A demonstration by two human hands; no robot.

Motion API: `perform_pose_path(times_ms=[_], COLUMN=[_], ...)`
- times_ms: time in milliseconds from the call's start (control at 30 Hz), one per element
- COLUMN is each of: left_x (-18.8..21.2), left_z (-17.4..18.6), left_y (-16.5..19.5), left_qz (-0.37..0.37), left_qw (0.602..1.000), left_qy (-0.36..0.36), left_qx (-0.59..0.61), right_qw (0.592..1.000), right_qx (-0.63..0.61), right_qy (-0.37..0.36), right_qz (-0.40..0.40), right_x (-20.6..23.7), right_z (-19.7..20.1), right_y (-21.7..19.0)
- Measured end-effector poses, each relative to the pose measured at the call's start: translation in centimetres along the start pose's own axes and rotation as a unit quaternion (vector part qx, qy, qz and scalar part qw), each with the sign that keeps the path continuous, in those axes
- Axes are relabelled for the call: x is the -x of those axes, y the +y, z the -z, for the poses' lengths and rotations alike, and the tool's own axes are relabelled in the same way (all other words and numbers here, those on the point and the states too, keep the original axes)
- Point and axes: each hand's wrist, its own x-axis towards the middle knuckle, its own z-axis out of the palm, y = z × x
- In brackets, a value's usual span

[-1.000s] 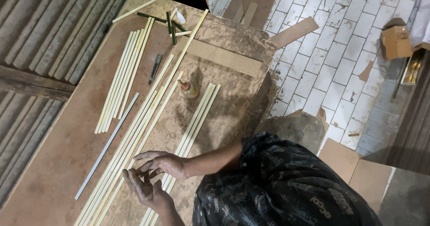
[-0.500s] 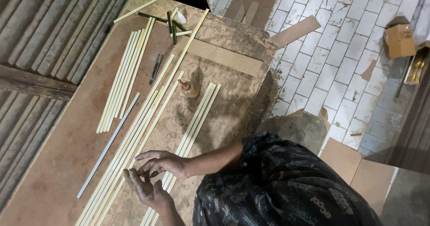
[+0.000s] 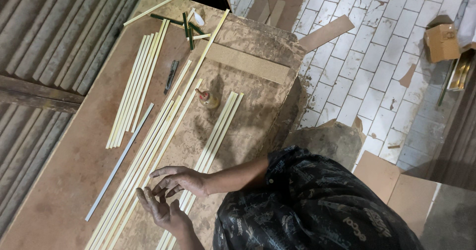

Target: The person picks up thin wooden strips one at a time and lays them in parallel rows on a large workbench, aligning them by hand. They squeeze glue from a plastic bottle onto the strips and press the strips into place, repeating the arrange-and-glue cycle across the bench.

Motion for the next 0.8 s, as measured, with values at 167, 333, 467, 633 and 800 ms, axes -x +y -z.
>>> perform_pose_path(times_ms=[167, 333, 467, 633, 800], left_x=[-0.1, 0.1, 0.5, 0.1, 0.4], left_z=[0.0, -0.6, 0.8, 2.9, 4.1], left_y=[0.2, -0.2, -2.2, -6.3, -4.0], left_qz=[-0.009, 0.008, 0.099, 0.348, 0.172], left_qw=[1.000, 0.999, 0.993, 0.887, 0.834], left_qy=[-0.002, 0.005, 0.044, 0.124, 0.024], left_qx=[-0.009, -0.032, 0.045, 0.277, 0.524], right_qw=[1.000, 0.999, 0.996, 0.999, 0.994], right_qx=[-0.006, -0.046, -0.030, -0.019, -0.102], right_qy=[-0.006, -0.018, -0.032, -0.004, -0.009], right_qz=[0.004, 0.004, 0.075, 0.047, 0.032], right_x=[0.0, 0.6, -0.2, -0.2, 1.3], right_z=[0.1, 0.9, 1.2, 3.7, 3.0], right_y=[0.1, 0.0, 1.7, 3.3, -0.2])
